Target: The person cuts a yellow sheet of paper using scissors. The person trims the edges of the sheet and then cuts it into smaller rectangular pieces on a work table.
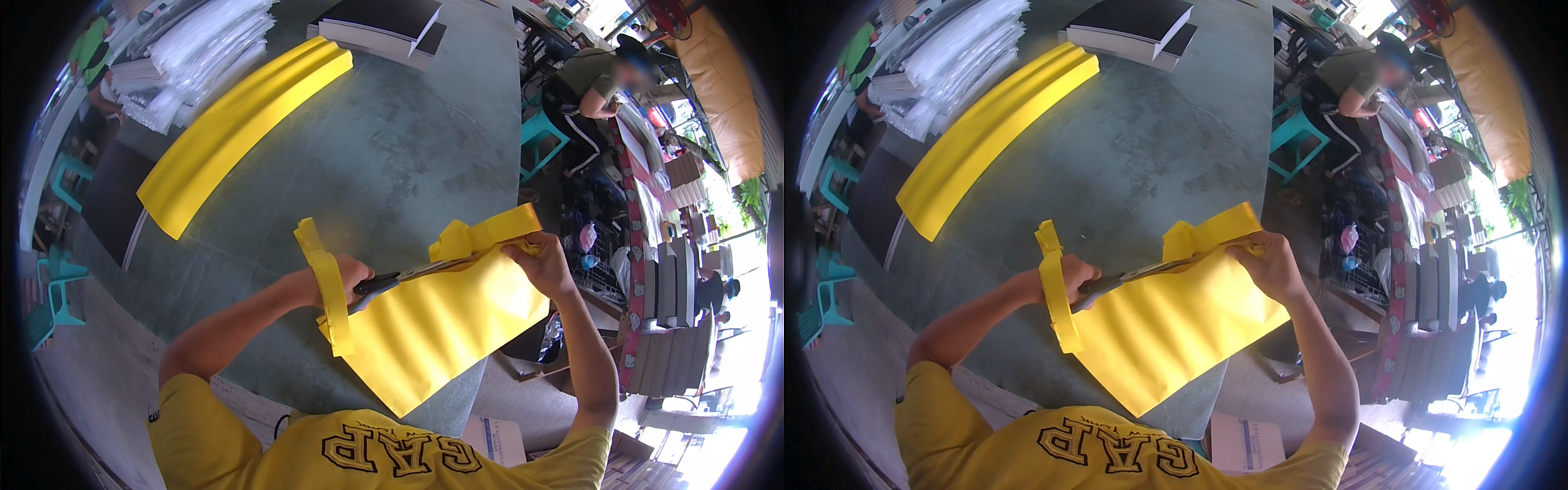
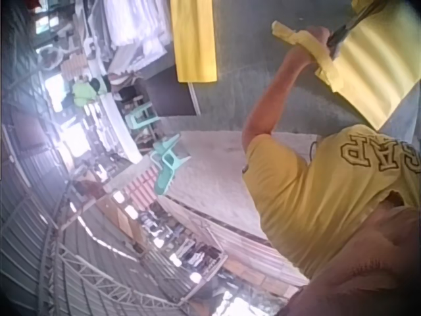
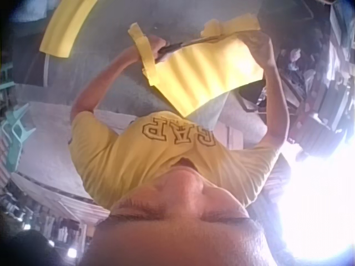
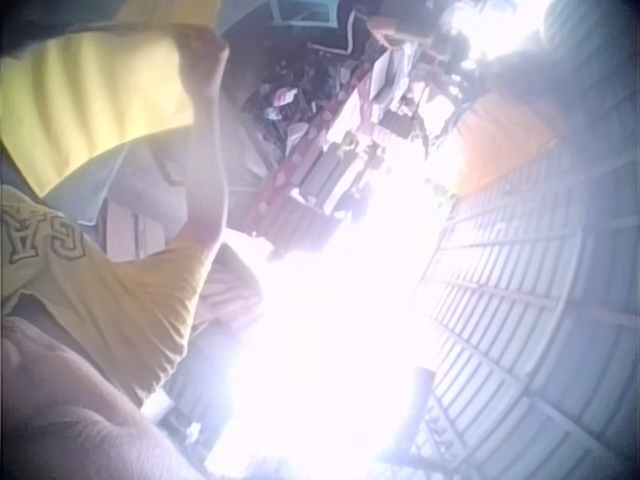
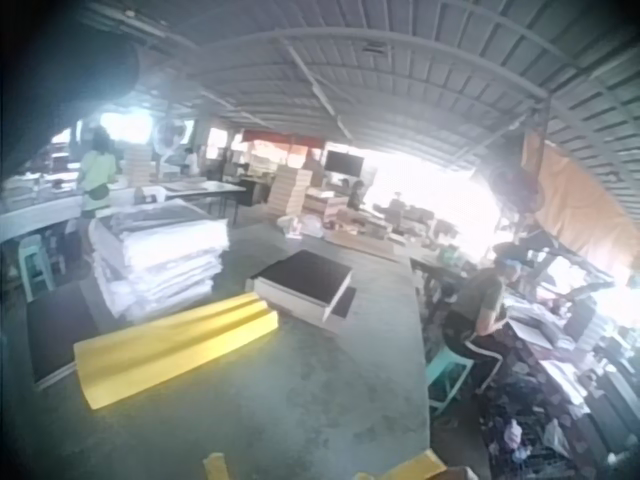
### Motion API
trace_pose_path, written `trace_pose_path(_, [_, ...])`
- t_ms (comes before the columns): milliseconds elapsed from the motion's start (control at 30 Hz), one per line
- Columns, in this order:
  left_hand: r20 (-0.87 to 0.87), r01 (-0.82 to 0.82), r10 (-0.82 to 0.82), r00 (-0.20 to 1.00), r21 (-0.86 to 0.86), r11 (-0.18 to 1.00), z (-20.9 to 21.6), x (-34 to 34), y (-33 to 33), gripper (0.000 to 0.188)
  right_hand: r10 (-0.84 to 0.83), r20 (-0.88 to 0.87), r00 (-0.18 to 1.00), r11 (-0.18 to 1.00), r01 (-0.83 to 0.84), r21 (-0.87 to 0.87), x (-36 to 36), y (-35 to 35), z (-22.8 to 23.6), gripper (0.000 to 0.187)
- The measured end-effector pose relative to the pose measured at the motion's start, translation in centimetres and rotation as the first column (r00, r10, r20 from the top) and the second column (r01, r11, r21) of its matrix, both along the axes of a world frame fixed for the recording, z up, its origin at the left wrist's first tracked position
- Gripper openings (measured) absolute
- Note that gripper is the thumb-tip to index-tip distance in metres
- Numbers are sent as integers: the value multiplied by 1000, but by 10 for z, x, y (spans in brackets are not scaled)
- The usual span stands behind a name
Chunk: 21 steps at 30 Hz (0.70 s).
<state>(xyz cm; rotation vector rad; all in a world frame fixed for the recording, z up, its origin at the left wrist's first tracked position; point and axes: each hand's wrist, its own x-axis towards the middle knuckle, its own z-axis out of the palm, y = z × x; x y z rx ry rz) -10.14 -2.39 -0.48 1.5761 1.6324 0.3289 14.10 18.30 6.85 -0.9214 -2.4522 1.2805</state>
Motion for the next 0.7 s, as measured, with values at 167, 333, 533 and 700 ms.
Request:
trace_pose_path(167, [24,26,-25,999,-48,999,13,-6,-3,19,-13,21,1000,1000,13,2,2,-2,2,19])
trace_pose_path(333, [39,60,-59,997,-13,998,15,-9,-1,17,-29,-31,999,999,30,18,3,-3,-2,19])
trace_pose_path(533, [13,21,-21,1000,14,1000,10,-13,-5,16,-4,-32,999,1000,5,14,2,-4,2,18])
trace_pose_path(700, [21,42,-42,999,4,999,11,-14,-2,15,-36,-62,997,999,37,2,-2,-10,5,17])
